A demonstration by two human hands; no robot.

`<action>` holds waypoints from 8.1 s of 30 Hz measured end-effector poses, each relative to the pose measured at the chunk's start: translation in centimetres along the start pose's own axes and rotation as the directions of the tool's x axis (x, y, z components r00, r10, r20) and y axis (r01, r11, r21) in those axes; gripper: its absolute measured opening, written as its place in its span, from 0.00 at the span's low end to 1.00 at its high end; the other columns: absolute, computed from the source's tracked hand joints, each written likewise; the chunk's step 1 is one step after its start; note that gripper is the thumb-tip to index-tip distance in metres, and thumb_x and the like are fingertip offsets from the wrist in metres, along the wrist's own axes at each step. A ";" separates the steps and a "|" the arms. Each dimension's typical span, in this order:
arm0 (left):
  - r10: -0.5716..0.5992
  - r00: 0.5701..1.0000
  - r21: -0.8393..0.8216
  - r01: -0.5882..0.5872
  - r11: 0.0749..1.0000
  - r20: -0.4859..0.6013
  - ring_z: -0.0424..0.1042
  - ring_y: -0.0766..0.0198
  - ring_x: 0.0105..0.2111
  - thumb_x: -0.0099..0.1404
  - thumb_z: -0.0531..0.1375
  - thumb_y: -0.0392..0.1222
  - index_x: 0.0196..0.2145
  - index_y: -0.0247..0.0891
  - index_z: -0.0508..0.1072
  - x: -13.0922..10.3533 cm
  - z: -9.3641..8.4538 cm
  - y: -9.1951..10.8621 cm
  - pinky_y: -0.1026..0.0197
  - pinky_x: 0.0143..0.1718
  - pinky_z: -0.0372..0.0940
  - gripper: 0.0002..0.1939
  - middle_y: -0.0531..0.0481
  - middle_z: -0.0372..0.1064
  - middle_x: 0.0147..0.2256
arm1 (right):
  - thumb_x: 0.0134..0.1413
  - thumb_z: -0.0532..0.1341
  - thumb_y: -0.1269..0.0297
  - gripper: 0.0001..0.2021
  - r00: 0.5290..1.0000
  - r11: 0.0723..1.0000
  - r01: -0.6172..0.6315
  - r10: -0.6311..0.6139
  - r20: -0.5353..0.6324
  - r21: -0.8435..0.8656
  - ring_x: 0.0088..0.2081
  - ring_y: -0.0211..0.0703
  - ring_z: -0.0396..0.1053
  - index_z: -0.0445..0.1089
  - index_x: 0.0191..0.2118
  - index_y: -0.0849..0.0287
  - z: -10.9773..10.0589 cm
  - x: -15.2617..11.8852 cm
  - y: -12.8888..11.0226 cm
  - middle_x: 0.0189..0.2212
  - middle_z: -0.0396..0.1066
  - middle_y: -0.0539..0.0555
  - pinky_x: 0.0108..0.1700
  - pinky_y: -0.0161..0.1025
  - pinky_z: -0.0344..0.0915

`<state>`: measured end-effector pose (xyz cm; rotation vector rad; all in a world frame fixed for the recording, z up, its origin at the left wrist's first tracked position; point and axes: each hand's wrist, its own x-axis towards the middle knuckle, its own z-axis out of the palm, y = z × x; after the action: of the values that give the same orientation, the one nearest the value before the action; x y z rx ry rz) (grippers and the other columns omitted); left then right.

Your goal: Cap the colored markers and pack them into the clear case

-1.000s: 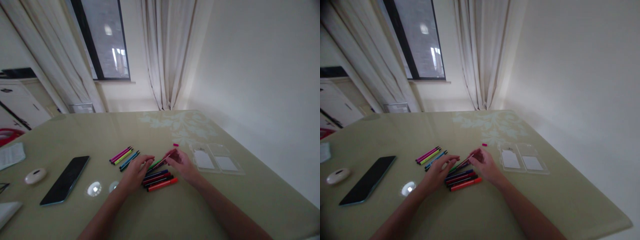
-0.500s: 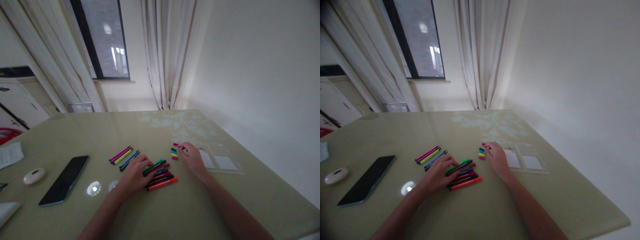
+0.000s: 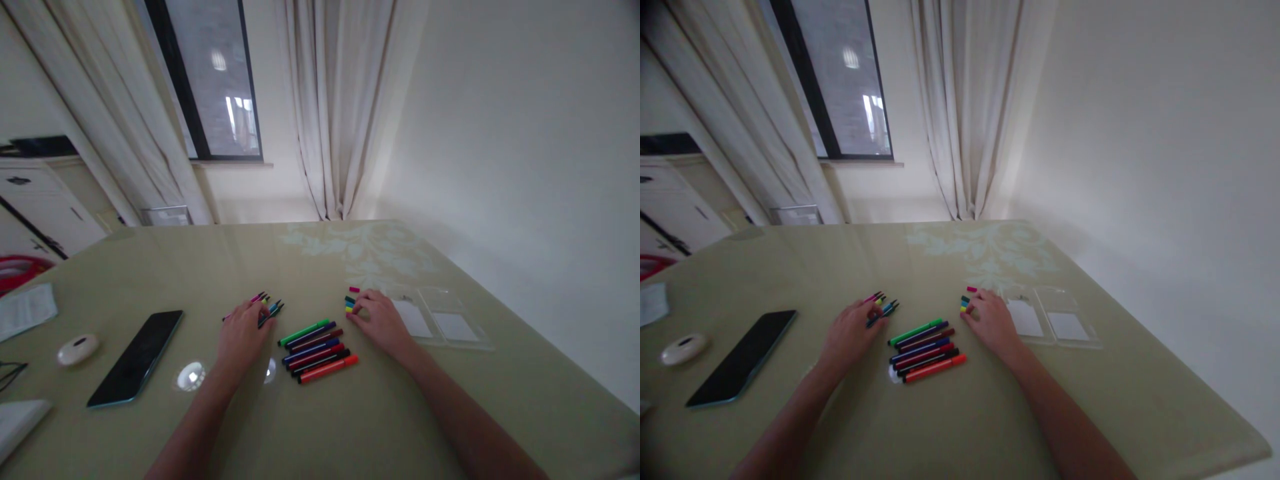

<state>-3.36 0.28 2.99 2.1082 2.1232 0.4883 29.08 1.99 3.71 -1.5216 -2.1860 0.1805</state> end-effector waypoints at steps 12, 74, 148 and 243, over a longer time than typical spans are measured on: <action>-0.201 0.968 0.085 0.215 0.973 -0.154 0.73 0.44 0.49 0.73 0.50 0.48 0.50 0.39 0.77 0.8 -1.3 -3.8 0.47 0.50 0.67 0.20 0.38 0.74 0.48 | 0.59 0.69 0.65 0.04 0.999 0.999 0.044 -0.044 -0.028 -0.021 0.49 0.53 0.72 0.77 0.32 0.56 0.4 -0.1 0.4 0.43 0.75 0.57 0.53 0.50 0.67; 0.450 0.858 -0.233 -0.504 0.832 -0.247 0.73 0.56 0.44 0.77 0.54 0.43 0.47 0.42 0.76 -1.9 1.1 4.7 0.53 0.49 0.66 0.11 0.46 0.76 0.43 | 0.69 0.61 0.57 0.10 0.964 0.845 0.256 -0.189 -0.186 0.470 0.42 0.48 0.77 0.78 0.47 0.51 -0.2 -1.2 -3.8 0.40 0.80 0.55 0.48 0.45 0.72; 0.463 0.862 -0.267 -0.505 0.821 -0.207 0.76 0.59 0.41 0.78 0.51 0.44 0.48 0.43 0.76 -1.8 0.0 4.1 0.58 0.45 0.68 0.14 0.49 0.78 0.42 | 0.64 0.67 0.61 0.06 0.971 0.722 0.186 -0.029 -0.239 0.666 0.40 0.44 0.75 0.80 0.43 0.55 1.1 -1.2 -4.0 0.37 0.78 0.55 0.44 0.40 0.72; 0.405 0.904 -0.559 -0.409 0.721 -0.138 0.75 0.61 0.42 0.75 0.54 0.42 0.45 0.43 0.76 -2.4 1.5 5.6 0.60 0.45 0.69 0.10 0.49 0.73 0.42 | 0.68 0.63 0.55 0.10 0.954 0.845 0.280 -0.193 -0.228 0.456 0.39 0.45 0.77 0.79 0.42 0.54 0.7 -1.0 -2.8 0.36 0.80 0.54 0.44 0.41 0.72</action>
<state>2.52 -1.94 2.96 2.1544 1.2365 1.0335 26.66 0.08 3.86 -0.9416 -1.9708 0.4591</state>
